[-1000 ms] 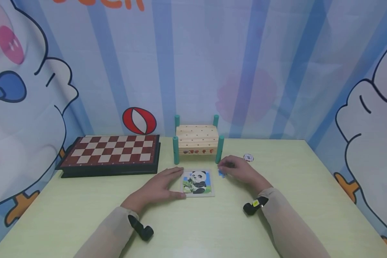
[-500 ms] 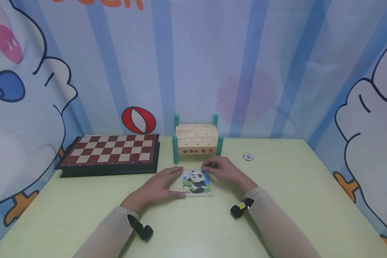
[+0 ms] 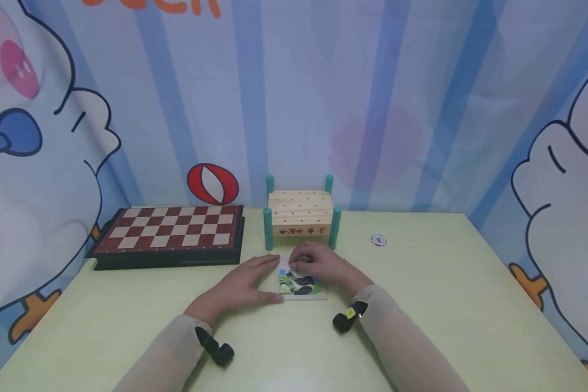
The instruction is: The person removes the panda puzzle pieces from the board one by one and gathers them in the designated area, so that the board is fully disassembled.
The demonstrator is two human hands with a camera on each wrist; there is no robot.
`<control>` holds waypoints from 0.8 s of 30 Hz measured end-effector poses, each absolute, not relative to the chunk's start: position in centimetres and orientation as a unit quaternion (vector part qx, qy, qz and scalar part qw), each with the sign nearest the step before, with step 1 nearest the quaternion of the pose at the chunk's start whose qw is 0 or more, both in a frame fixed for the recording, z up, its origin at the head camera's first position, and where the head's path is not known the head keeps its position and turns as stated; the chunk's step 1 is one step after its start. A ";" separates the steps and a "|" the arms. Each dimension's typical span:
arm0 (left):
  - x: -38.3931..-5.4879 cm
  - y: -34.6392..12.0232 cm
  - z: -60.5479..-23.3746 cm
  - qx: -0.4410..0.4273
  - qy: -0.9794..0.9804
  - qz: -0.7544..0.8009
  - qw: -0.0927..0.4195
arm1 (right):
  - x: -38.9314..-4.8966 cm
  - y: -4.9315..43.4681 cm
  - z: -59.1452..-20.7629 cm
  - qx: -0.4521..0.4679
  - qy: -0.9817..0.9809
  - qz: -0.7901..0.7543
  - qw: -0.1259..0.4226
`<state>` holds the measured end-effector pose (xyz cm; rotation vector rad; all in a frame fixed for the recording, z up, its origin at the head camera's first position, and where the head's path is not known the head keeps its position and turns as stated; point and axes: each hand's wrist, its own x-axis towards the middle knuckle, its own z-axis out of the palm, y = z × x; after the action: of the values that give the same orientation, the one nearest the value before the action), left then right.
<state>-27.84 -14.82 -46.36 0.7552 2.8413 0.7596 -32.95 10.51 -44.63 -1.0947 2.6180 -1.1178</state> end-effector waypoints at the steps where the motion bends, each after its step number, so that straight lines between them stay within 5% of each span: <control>1: -27.8 -14.8 -46.3 0.248 0.935 0.248 0.052 | -32.9 10.5 -44.6 -0.357 0.858 -0.366 0.048; 24: -27.6 -14.7 -46.0 0.249 0.935 0.245 0.056 | -32.8 10.4 -44.9 -0.330 0.860 -0.388 0.038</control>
<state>-27.62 -14.69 -46.02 0.7567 2.8383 0.7433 -32.79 10.37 -44.88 -1.0116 2.6365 -1.1908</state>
